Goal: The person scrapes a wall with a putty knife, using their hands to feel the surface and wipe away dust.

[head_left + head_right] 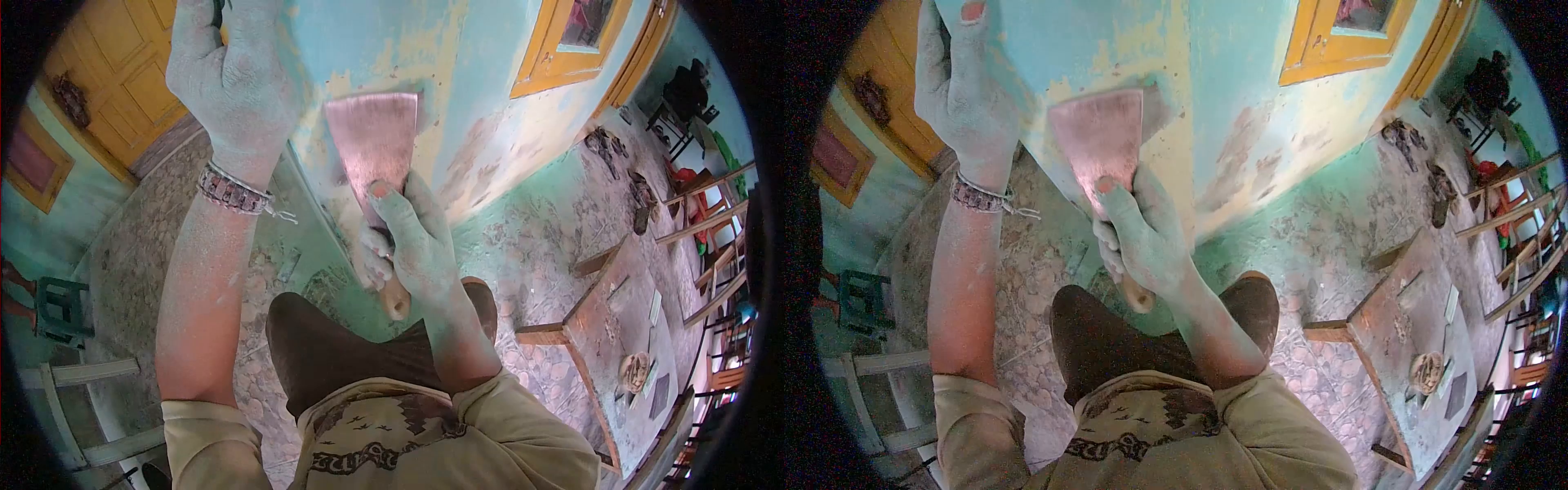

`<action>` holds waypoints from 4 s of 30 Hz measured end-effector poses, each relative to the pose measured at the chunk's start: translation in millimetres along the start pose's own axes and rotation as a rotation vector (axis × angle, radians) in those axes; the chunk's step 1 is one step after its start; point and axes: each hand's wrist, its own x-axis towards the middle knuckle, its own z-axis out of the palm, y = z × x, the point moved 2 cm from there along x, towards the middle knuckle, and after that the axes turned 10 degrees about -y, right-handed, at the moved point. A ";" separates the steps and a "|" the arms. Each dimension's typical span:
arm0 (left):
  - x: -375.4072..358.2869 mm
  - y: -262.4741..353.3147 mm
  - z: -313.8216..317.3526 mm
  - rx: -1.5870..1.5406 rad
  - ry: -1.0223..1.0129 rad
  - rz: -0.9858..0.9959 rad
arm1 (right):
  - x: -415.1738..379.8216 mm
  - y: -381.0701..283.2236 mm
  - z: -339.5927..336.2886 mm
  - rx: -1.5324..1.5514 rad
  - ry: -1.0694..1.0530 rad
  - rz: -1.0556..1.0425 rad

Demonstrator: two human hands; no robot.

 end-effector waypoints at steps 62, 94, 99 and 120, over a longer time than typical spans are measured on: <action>-6.7 -6.2 -13.6 -0.044 0.051 -0.102 | -35.9 57.6 -24.9 -0.102 0.022 -0.113; -6.7 7.1 -8.5 -0.043 0.031 -0.068 | -6.4 57.9 -19.2 -0.110 0.073 -0.094; -8.7 6.1 -12.1 -0.076 -0.079 -0.035 | -5.7 58.8 -14.8 -0.183 0.128 -0.093; -14.7 10.3 -8.7 0.018 -0.032 -0.081 | 3.0 38.1 3.8 -0.014 0.133 -0.083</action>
